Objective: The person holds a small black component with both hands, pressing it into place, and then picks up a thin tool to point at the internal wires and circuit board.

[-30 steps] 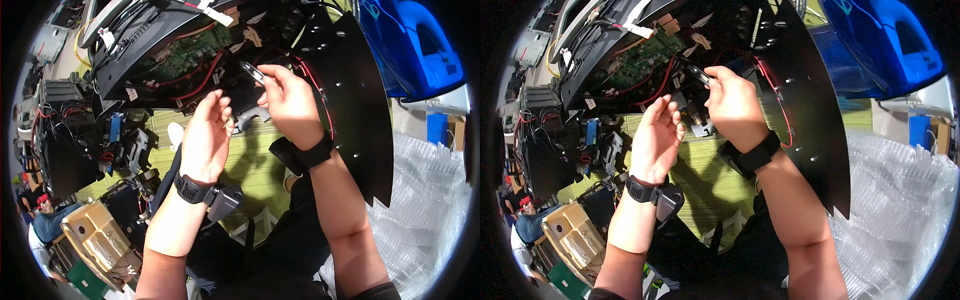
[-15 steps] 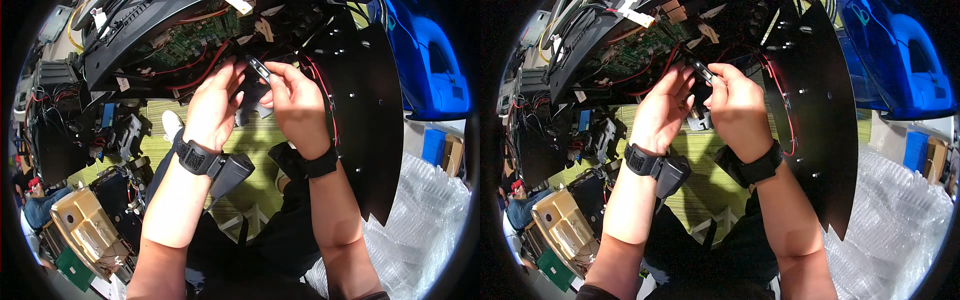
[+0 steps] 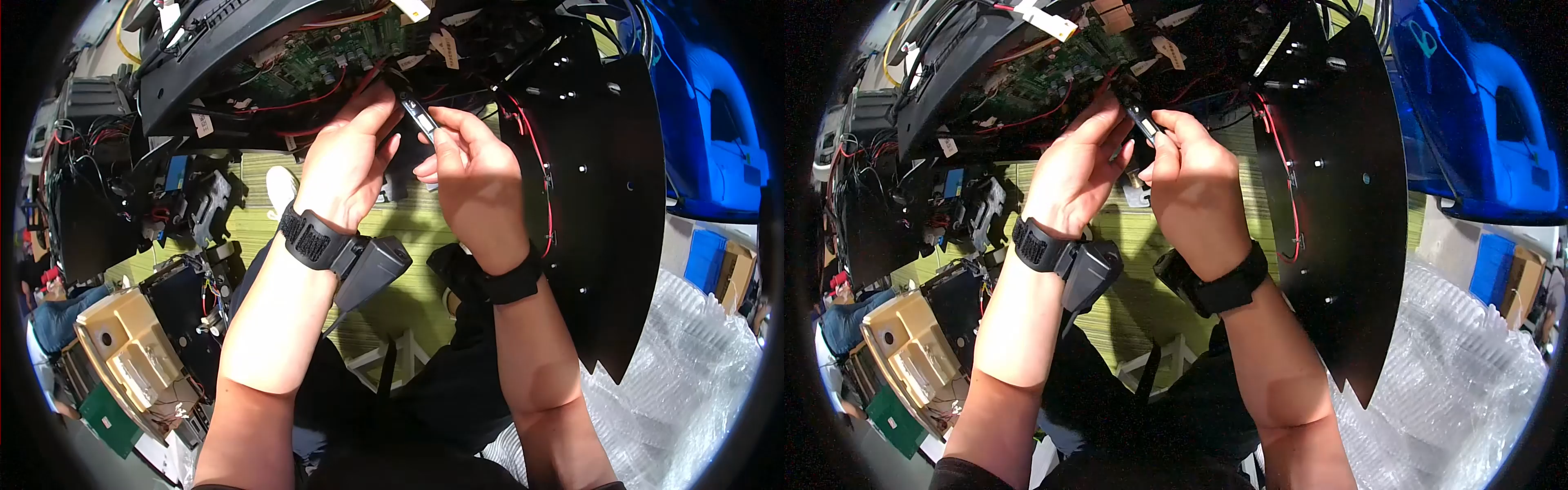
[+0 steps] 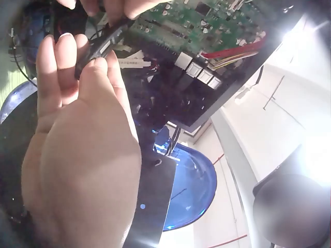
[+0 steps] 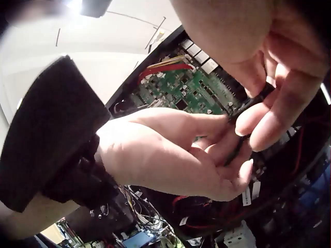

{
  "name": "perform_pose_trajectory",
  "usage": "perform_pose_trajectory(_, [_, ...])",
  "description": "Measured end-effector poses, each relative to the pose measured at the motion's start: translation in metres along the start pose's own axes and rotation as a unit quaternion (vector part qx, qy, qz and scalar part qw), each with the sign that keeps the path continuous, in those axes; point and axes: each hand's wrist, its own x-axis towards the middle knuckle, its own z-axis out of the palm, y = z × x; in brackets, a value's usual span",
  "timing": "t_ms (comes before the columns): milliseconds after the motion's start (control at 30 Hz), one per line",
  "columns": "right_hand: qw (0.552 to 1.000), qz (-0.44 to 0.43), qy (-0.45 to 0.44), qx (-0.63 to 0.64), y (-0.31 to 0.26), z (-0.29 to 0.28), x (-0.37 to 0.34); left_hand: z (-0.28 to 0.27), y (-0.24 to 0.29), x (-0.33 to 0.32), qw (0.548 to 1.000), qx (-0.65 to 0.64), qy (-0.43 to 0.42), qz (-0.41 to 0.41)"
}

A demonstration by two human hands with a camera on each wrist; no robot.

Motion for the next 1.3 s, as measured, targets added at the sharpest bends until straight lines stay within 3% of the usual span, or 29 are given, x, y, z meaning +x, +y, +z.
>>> perform_pose_trajectory(267, [1.000,0.013,-0.003,0.006,0.001,-0.001,0.003,0.002,0.006,0.007,0.999,0.024,0.038,-0.006])
perform_pose_trajectory(700, [1.000,0.002,0.017,0.009,0.006,0.006,0.002,0.000,0.009,0.014,1.000,-0.018,-0.017,-0.002])
perform_pose_trajectory(800, [0.998,0.034,0.032,-0.032,-0.003,0.007,-0.002,-0.001,0.007,0.016,1.000,-0.019,-0.020,-0.004])
perform_pose_trajectory(967, [0.989,-0.058,0.041,-0.129,0.004,0.007,-0.003,0.003,0.008,0.011,1.000,-0.019,-0.015,-0.004])
perform_pose_trajectory(1133, [0.988,-0.059,0.038,-0.137,0.004,0.009,-0.003,0.005,0.001,0.012,0.995,-0.100,-0.026,0.007])
perform_pose_trajectory(1300, [0.989,-0.071,0.027,-0.129,0.004,0.007,-0.005,0.002,0.005,0.012,0.997,-0.072,-0.024,-0.002])
